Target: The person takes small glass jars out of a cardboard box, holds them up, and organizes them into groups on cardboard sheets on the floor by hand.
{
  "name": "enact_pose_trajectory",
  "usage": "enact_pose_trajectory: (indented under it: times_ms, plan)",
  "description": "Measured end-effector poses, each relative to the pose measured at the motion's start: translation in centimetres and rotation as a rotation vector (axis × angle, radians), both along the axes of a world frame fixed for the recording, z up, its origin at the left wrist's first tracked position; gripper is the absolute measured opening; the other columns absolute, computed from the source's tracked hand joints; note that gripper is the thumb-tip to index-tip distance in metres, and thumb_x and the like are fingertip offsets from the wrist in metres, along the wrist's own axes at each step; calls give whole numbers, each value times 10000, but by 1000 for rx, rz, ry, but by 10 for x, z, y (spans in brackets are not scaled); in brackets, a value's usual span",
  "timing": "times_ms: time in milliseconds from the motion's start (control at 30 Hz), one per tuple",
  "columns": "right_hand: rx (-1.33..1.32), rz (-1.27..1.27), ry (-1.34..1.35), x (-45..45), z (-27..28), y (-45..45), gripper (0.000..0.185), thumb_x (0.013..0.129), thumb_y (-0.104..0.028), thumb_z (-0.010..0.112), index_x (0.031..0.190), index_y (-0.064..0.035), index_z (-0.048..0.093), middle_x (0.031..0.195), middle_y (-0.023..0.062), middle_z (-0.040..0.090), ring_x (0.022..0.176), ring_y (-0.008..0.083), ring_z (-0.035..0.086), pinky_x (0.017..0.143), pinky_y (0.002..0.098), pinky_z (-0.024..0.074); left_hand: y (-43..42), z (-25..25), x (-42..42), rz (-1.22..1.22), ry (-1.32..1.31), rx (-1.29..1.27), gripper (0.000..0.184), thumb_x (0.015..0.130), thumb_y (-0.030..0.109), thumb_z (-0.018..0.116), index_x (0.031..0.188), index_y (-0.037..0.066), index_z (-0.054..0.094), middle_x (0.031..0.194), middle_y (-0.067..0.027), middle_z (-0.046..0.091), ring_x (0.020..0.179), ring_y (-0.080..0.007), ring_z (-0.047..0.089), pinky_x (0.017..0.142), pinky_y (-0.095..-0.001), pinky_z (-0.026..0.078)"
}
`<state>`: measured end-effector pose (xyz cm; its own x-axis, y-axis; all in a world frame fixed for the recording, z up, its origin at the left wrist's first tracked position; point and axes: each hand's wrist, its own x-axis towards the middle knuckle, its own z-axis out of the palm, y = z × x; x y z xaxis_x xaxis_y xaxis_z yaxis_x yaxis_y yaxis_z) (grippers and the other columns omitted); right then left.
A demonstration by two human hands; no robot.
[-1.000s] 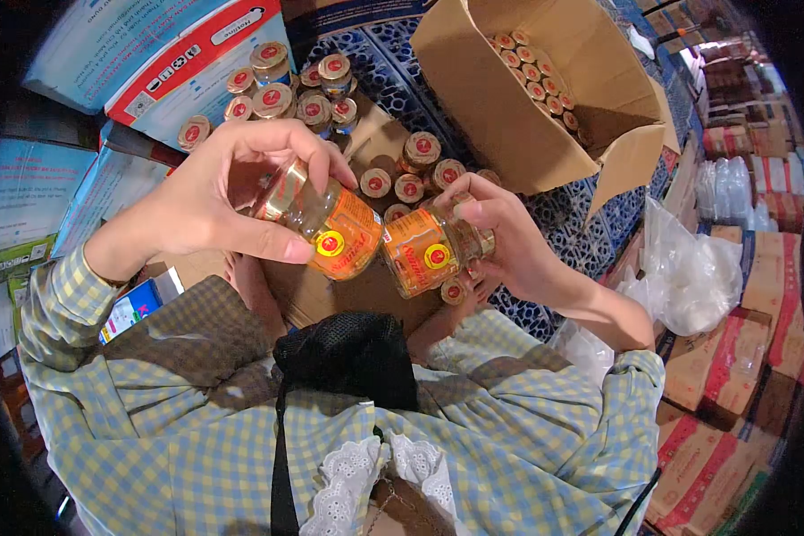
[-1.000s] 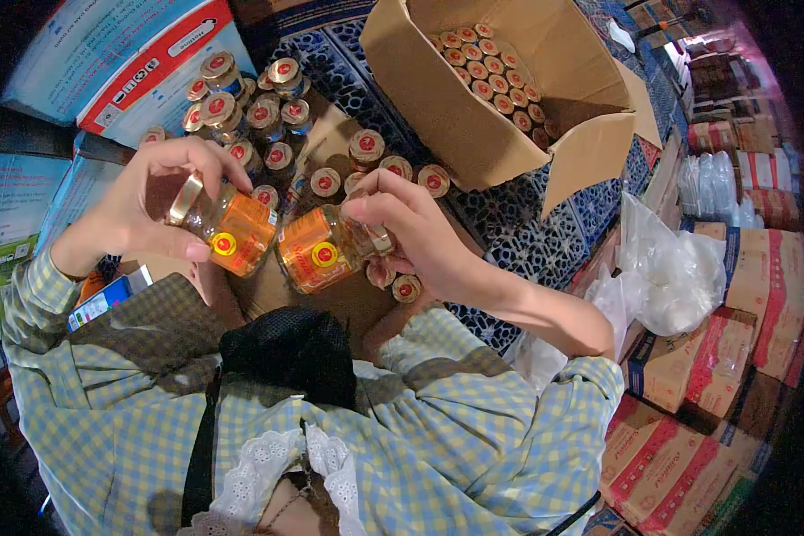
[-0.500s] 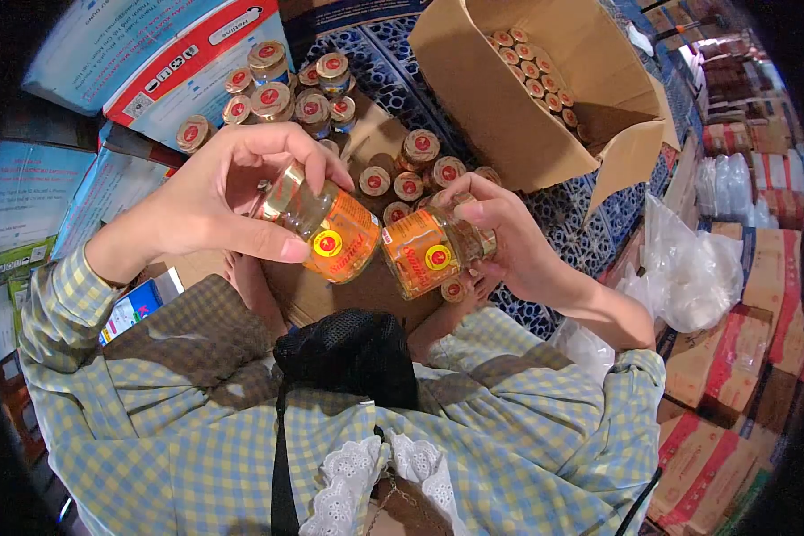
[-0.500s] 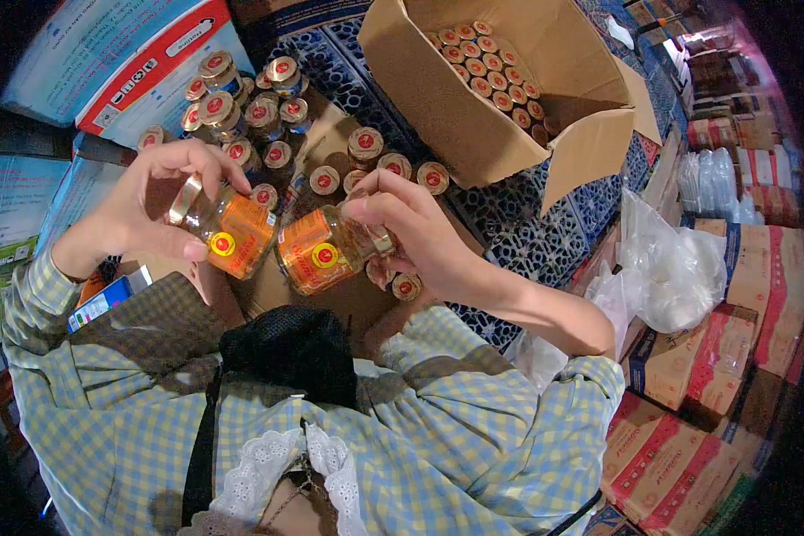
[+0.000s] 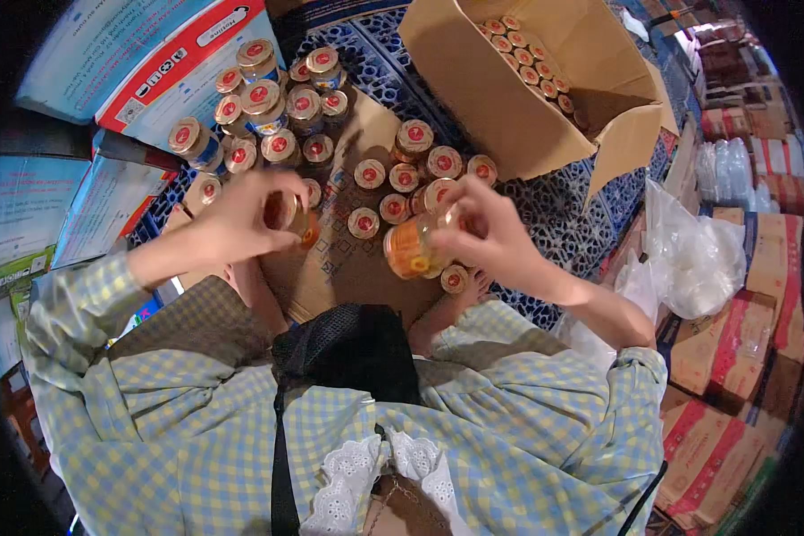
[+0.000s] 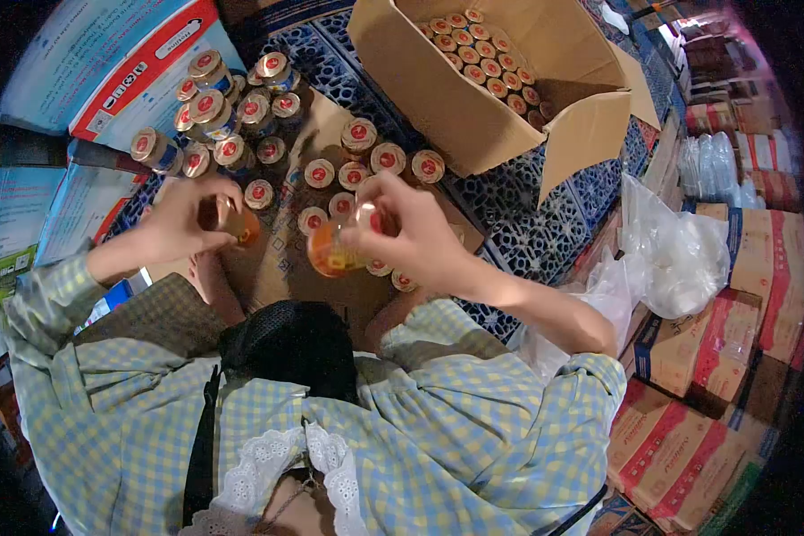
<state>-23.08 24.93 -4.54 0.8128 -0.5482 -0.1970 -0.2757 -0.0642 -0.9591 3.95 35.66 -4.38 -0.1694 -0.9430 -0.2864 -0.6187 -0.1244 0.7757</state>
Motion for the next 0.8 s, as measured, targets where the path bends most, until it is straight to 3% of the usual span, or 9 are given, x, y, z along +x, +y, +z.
enact_pose_trajectory:
  times_ms: [33, 100, 167, 267, 367, 500, 667, 767, 800]
  plan:
    - [-110, 92, 99, -3, -2, 3, 342, 752, -287, 608, 926, -33, 459, 657, 64, 547, 577, 125, 525, 476, 259, 399, 2, -13, -1, 11, -19, 140, 297, 582, 121, 682, 824, 19, 541, 675, -87, 572, 614, -152, 555, 582, -296, 440]
    - [-218, 182, 201, -8, -12, 9, 371, 740, -303, 621, 924, -25, 458, 640, 93, 555, 565, 156, 544, 479, 283, 412, 14, -56, -4, -23, -1, 73, 300, 579, 132, 679, 819, 16, 540, 678, -94, 575, 618, -177, 563, 580, -307, 443]
    - [-545, 459, 330, -10, -30, 19, 434, 702, -334, 659, 934, -31, 453, 680, 105, 548, 650, 226, 580, 546, 344, 448, 25, -95, -13, -57, 17, 8, 303, 577, 143, 675, 814, 13, 539, 680, -101, 579, 623, -201, 571, 579, -318, 446]
    - [-624, 603, 390, -16, -57, 31, 463, 677, -330, 669, 972, -38, 465, 710, 133, 546, 668, 283, 573, 554, 379, 451, 36, -138, -28, -13, 71, 150, 314, 570, 166, 674, 799, 4, 533, 691, -131, 557, 672, -273, 575, 595, -358, 449]
    - [-669, 670, 404, -23, -87, 40, 488, 664, -318, 669, 1015, -43, 471, 750, 150, 541, 680, 314, 567, 561, 401, 454, 39, -170, -47, -125, -47, -216, 352, 599, 186, 667, 863, 10, 515, 818, -168, 528, 700, -328, 545, 610, -397, 447]
    - [-651, 645, 335, -27, -123, 44, 518, 668, -291, 655, 1085, -48, 465, 835, 162, 526, 698, 323, 558, 573, 411, 460, 33, -174, -75, -147, -111, -158, 421, 617, 198, 658, 954, 20, 481, 982, -200, 469, 721, -362, 520, 635, -433, 449]
    - [-747, 660, 280, -20, -142, 37, 530, 691, -220, 620, 1152, -39, 431, 928, 194, 507, 749, 334, 551, 563, 401, 462, 33, -162, -95, -242, -269, 11, 376, 656, 160, 655, 959, 45, 465, 989, -181, 414, 773, -324, 513, 605, -388, 459]
    - [-872, 661, 288, -19, -153, 39, 518, 687, -206, 617, 1146, -52, 433, 951, 193, 497, 769, 324, 553, 575, 398, 464, 36, -177, -81, -611, -401, -555, 372, 699, 114, 588, 1044, 73, 457, 998, -150, 395, 781, -276, 499, 554, -337, 465]
    - [-929, 648, 291, -19, -157, 42, 508, 675, -219, 627, 1127, -72, 444, 963, 183, 489, 778, 311, 554, 599, 401, 467, 33, -177, -76, -617, -401, -552, 372, 699, 114, 588, 1044, 73, 457, 998, -150, 395, 781, -276, 499, 554, -337, 465]
